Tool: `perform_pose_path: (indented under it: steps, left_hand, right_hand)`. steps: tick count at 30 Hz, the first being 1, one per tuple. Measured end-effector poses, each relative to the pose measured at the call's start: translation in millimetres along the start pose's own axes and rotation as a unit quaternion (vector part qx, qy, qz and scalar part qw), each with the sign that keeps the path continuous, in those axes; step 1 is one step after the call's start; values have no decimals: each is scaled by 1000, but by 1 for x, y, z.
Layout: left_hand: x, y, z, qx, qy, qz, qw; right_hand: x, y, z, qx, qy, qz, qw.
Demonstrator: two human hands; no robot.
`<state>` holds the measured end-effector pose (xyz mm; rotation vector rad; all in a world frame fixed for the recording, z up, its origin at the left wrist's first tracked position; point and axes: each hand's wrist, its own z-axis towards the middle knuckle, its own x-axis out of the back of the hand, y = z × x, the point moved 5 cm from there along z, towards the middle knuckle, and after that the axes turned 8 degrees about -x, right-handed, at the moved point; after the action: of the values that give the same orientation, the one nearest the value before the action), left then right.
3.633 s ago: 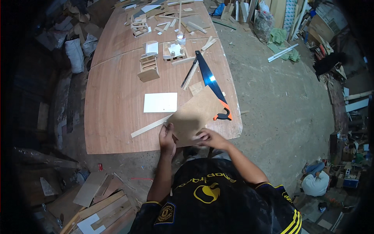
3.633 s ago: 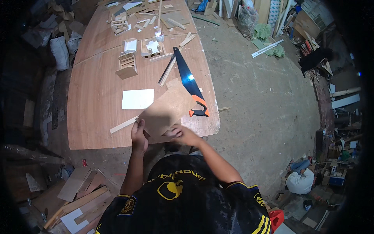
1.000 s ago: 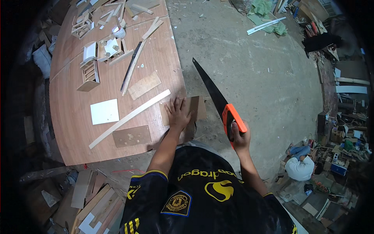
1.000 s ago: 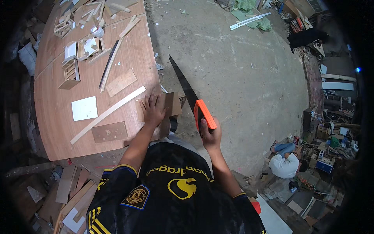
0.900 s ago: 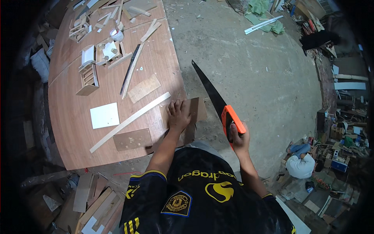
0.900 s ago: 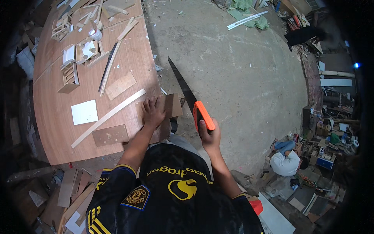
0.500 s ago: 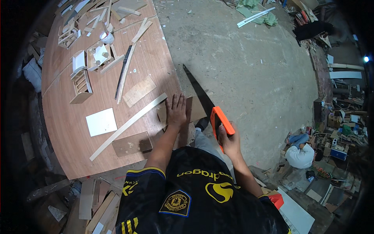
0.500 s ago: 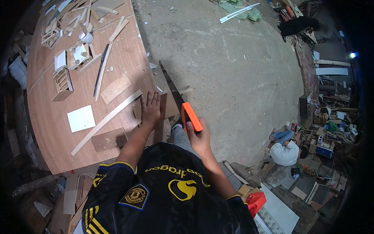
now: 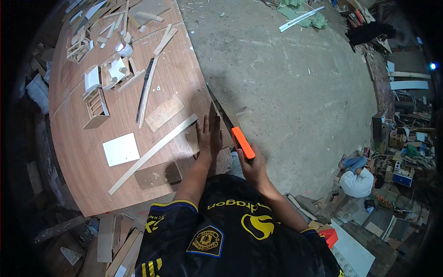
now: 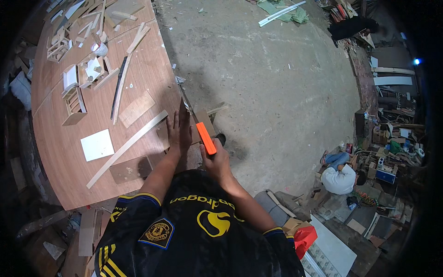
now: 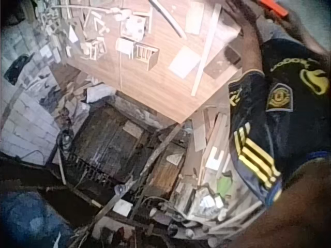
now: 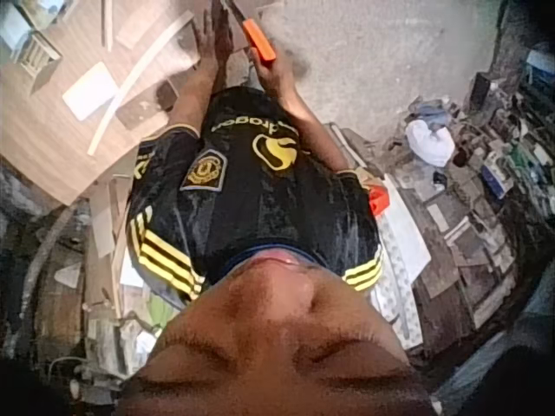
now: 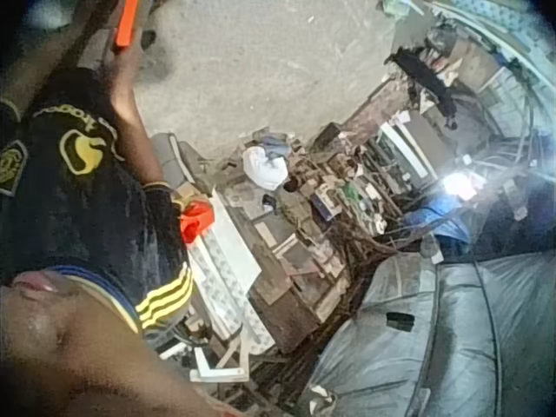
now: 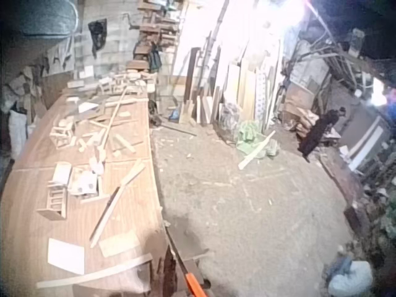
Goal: Using a hand saw to cut a small piece of wood against the edge of a workbench in a workshop.
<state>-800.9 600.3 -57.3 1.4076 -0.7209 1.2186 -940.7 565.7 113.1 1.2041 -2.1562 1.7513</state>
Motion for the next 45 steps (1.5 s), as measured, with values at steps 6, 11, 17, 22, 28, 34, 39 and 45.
perform_pose_path:
  steps: [6, 11, 17, 22, 28, 34, 39, 45]
  left_hand:
    - [5, 0, 0, -9, 19, -21, 1000]
    - [3, 0, 1, -3, 7, -32, 999]
    - [4, -2, 0, -4, -2, -13, 1000]
    - [4, -1, 1, -5, -8, -17, 1000]
    - [6, -1, 2, -5, -8, -24, 1000]
    - [-1, -3, -1, -5, -2, -16, 1000]
    - [-2, -3, 4, -7, 80, 31, 996]
    - [-75, -55, -11, 105, 161, 80, 978]
  right_hand:
    - [-4, -7, 4, -5, -8, 10, 1000]
    - [-8, -1, 6, 11, -4, 3, 1000]
    - [-9, 0, 6, 0, -32, 4, 999]
    - [-13, 0, 7, -21, -61, -1, 998]
    - [-15, -6, 6, -31, -71, 15, 997]
    - [-20, -8, 2, -31, -70, 13, 997]
    - [-18, -7, 2, -39, -69, 22, 997]
    - [-21, -13, 1, -21, -67, 13, 997]
